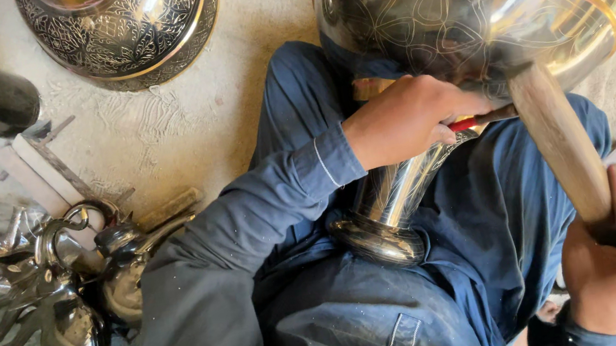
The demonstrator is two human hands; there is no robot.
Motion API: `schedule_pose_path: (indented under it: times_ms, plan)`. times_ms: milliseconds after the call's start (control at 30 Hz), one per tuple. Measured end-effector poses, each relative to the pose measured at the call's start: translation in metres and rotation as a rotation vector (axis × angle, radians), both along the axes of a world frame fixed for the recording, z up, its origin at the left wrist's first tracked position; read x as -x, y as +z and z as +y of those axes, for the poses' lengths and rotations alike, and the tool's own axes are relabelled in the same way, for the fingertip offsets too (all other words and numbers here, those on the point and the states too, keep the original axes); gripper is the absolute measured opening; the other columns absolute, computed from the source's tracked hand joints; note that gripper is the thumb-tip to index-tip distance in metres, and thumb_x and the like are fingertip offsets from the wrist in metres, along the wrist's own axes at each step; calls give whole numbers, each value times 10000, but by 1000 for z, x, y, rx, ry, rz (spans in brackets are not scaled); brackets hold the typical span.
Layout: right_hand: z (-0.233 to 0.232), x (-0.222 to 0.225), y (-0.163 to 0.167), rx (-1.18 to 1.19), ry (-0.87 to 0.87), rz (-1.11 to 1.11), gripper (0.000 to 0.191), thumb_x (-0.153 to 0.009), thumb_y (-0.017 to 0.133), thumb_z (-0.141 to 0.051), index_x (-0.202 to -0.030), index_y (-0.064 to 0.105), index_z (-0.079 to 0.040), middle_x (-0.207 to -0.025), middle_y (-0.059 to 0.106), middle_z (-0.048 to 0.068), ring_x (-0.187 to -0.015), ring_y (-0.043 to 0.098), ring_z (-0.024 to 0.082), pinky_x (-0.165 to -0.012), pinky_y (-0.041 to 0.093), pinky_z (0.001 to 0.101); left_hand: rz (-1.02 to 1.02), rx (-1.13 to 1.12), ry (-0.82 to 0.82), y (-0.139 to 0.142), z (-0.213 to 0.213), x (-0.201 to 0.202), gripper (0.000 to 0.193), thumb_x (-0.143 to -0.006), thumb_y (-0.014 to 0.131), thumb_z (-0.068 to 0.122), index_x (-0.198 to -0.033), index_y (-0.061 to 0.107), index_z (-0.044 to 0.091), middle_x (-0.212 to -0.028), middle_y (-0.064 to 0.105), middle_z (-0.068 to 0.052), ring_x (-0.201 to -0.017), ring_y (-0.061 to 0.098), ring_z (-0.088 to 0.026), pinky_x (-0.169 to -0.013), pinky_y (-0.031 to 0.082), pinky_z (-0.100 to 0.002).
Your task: The person is sitting on the floor, using a chisel and a wooden mallet to engrave intricate patterns onto a large, polished metal vessel. They hold the chisel against the metal surface and strike it repeatedly with the mallet to create the design.
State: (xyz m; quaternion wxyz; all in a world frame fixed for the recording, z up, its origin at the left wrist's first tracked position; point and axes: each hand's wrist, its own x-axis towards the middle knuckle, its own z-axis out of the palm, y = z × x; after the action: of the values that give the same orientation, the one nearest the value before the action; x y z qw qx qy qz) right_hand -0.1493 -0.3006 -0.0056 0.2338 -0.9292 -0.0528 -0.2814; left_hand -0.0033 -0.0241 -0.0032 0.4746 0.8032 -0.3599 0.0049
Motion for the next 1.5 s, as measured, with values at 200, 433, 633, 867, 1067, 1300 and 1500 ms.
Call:
schedule_pose_path:
  times_ms: [200,433,633,867,1067,1300,1500]
  plan:
    - [8,15,-22,-73,-66,3,513,-849,707,179,-1359,691,125,-931,610,180,-782,595,254,-704,454,335,-60,-113,-141,1,-5,-10,451,-769,842,91,-1186,674,133,-942,745,-144,-916,731,-362,-786,568,-458]
    - [13,24,-39,-139,-161,73,567,-841,696,168,-1405,675,119,-924,582,196,-736,572,276,-661,441,384,-127,-176,-242,2,-5,-15,379,-759,854,76,-1074,643,81,-902,730,-110,-902,714,-384,-738,551,-479]
    - [8,23,-37,-64,-105,-117,556,-852,779,160,-1375,588,164,-995,604,226,-854,601,329,-728,468,392,-103,-8,-332,6,-2,-19,459,-741,815,22,-1168,675,121,-982,741,-106,-889,726,-356,-744,565,-435]
    - [10,11,-18,22,-53,-109,522,-896,734,177,-1403,632,106,-997,608,207,-820,598,275,-701,454,347,39,-64,-198,7,3,-14,428,-748,850,68,-1149,704,107,-879,744,-113,-840,727,-341,-748,540,-445]
    - [1,-18,22,20,26,-25,602,-813,734,203,-1402,658,100,-939,610,200,-756,580,258,-653,445,337,11,88,-17,-4,10,-2,466,-783,831,59,-1218,664,71,-922,727,-131,-866,734,-336,-755,548,-413]
    - [20,-59,81,3,256,139,511,-1027,586,192,-1519,576,57,-1088,640,171,-899,663,191,-781,531,269,227,317,279,-26,18,24,318,-883,829,61,-1103,604,21,-857,689,-80,-718,731,-148,-670,577,-309]
    - [65,-80,138,494,363,15,430,-1052,669,145,-1467,646,33,-1118,641,180,-888,639,266,-755,507,341,296,561,391,-40,11,43,261,-928,764,37,-1091,561,10,-888,625,-24,-805,720,-86,-732,599,-245]
